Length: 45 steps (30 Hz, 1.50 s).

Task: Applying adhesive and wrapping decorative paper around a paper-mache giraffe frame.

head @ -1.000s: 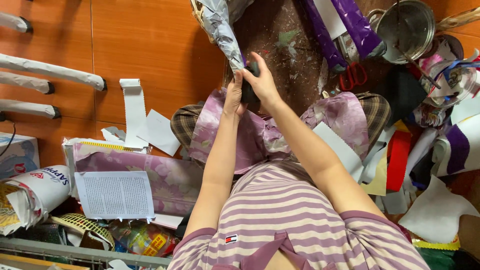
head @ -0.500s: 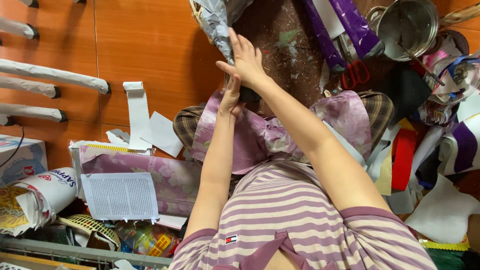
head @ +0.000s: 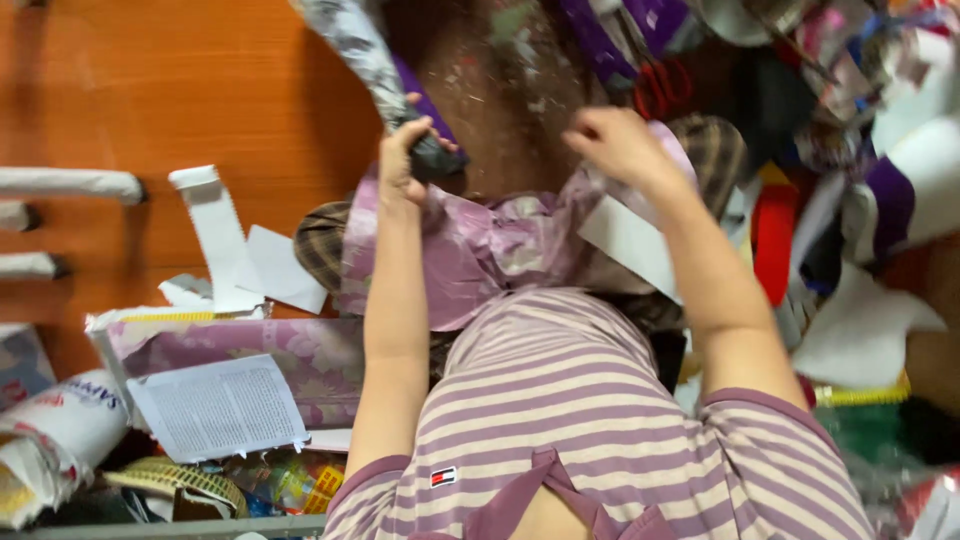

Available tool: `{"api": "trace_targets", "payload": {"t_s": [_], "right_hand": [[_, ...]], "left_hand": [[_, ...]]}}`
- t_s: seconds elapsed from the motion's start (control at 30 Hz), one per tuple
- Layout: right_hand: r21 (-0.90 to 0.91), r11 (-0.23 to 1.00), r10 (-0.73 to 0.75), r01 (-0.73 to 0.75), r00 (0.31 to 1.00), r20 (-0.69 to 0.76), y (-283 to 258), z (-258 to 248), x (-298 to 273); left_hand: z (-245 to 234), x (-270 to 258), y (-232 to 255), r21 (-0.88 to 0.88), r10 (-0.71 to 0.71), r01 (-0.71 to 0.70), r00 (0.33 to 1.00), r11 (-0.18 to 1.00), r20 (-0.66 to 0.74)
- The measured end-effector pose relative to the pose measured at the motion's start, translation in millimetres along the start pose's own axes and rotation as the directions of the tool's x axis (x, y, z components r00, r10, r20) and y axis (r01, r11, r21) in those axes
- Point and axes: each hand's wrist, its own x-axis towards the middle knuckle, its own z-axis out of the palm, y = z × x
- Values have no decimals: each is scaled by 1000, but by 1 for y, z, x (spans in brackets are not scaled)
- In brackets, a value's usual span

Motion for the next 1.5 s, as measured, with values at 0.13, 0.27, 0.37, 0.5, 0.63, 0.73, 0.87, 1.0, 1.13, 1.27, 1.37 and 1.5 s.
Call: {"api": "trace_targets", "payload": {"t_s": [0.13, 0.27, 0.37, 0.5, 0.63, 0.73, 0.87, 1.0, 1.13, 1.27, 1.37, 1.5], "right_hand": [[-540, 831, 282, -134, 938, 200, 92, 13, -64], [-643, 762, 207, -68, 968, 143, 127, 36, -102], [-360, 925, 172, -119, 978, 118, 142, 35, -109], [-268, 961, 94, -68, 992, 83, 146, 27, -114], [41, 998, 50, -50, 999, 5, 126, 2, -123], [340, 934, 140, -110, 988, -66, 122, -17, -119], [355, 920, 217, -165, 970, -113, 134, -26, -105], [348, 921, 270, -172, 928, -255, 143, -52, -89], [-344, 812, 293, -471, 840, -457, 131, -118, -89], [-345, 907, -102, -244, 665, -740, 106, -172, -55], [-131, 966, 122, -221, 844, -522, 103, -163, 19], [-523, 716, -82, -462, 688, -721, 223, -108, 151]], "left_hand": [[32, -16, 18, -49, -95, 91, 992, 995, -88], [41, -29, 24, -100, -106, 103, 994, 990, -27], [31, -27, 21, -83, -75, 75, 997, 994, 5], [22, -27, 19, -85, -98, 103, 993, 991, 59], [3, -25, 19, -49, -135, 140, 986, 989, 99], [-16, -17, 15, -23, -139, 143, 980, 989, 140], [-28, -14, 13, -29, -164, 168, 979, 985, 121], [-38, -9, 8, 1, -133, 135, 978, 991, 160], [-22, -21, 11, -23, -88, 93, 982, 995, 166], [-26, -18, 7, -34, -51, 60, 971, 998, 234], [-28, -14, 4, -26, -62, 69, 978, 997, 197], [-16, -21, 8, -58, -52, 60, 989, 996, 140]]}}
